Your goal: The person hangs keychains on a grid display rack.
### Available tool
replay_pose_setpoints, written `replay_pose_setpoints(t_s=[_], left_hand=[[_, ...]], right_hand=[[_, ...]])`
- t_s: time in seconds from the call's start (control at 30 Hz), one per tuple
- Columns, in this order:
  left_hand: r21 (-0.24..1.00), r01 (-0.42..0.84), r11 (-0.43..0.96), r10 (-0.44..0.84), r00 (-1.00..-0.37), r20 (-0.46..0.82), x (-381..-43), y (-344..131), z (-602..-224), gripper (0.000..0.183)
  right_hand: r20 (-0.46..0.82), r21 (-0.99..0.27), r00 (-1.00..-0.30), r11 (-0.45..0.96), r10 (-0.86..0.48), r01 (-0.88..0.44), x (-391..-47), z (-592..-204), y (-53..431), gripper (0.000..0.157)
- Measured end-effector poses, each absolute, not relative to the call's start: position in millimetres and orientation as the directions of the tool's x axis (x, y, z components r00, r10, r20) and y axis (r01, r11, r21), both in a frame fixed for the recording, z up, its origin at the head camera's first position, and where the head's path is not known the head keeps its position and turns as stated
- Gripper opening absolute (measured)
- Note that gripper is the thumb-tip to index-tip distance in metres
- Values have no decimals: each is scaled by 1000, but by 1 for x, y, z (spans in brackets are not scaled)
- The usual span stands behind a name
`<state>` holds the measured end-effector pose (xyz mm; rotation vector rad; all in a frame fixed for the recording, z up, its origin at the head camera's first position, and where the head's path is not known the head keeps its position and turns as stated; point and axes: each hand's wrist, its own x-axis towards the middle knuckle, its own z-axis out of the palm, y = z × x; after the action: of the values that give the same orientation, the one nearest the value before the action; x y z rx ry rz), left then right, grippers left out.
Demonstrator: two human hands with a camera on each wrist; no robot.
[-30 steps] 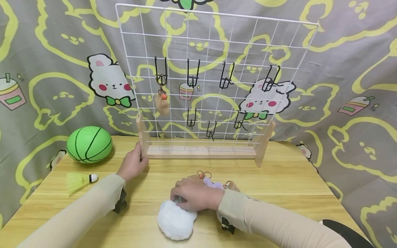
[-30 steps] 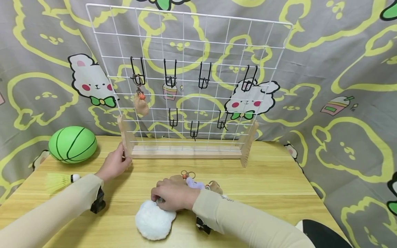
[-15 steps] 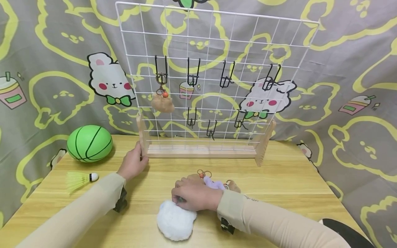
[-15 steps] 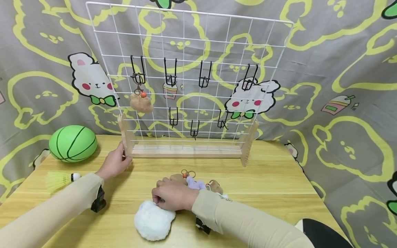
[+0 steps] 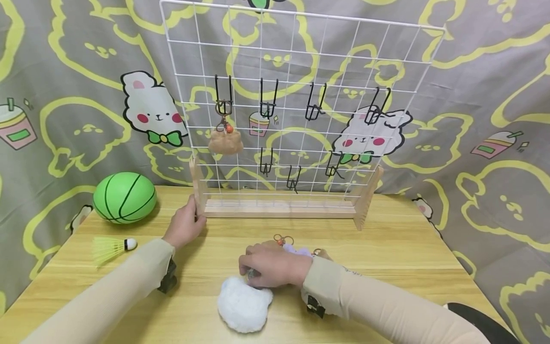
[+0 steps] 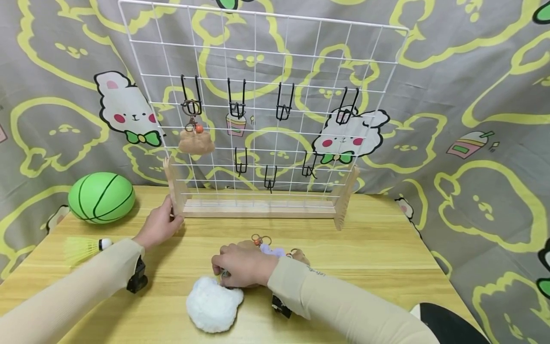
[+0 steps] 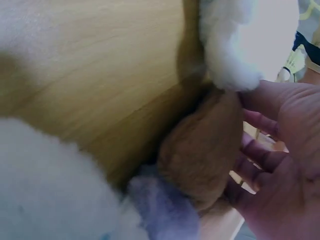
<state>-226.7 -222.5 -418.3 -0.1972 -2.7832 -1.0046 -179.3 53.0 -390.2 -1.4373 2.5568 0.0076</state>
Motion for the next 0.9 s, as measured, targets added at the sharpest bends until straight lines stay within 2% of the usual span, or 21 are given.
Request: replay_pose_setpoints(t_s=[0.37, 0.53, 0.7, 0.9], left_hand=[[620, 189, 761, 67, -974, 215, -228, -223, -418, 43], [628, 180, 758, 63, -977, 203, -225, -224, -416, 43], [624, 177, 761, 59, -977, 205, -224, -223, -417, 44], [620, 178, 764, 59, -976, 207, -226, -222, -418, 39]], right_hand=[[-195, -74, -549, 570, -813, -818, -176, -382, 51, 19], [-216, -106, -575, 605, -789, -789, -174, -380, 49, 20], [-245, -171, -586, 629, -773, -758, -176, -383, 51, 19], [-255, -326, -551, 607, -795, -725, -182, -383, 57, 5]])
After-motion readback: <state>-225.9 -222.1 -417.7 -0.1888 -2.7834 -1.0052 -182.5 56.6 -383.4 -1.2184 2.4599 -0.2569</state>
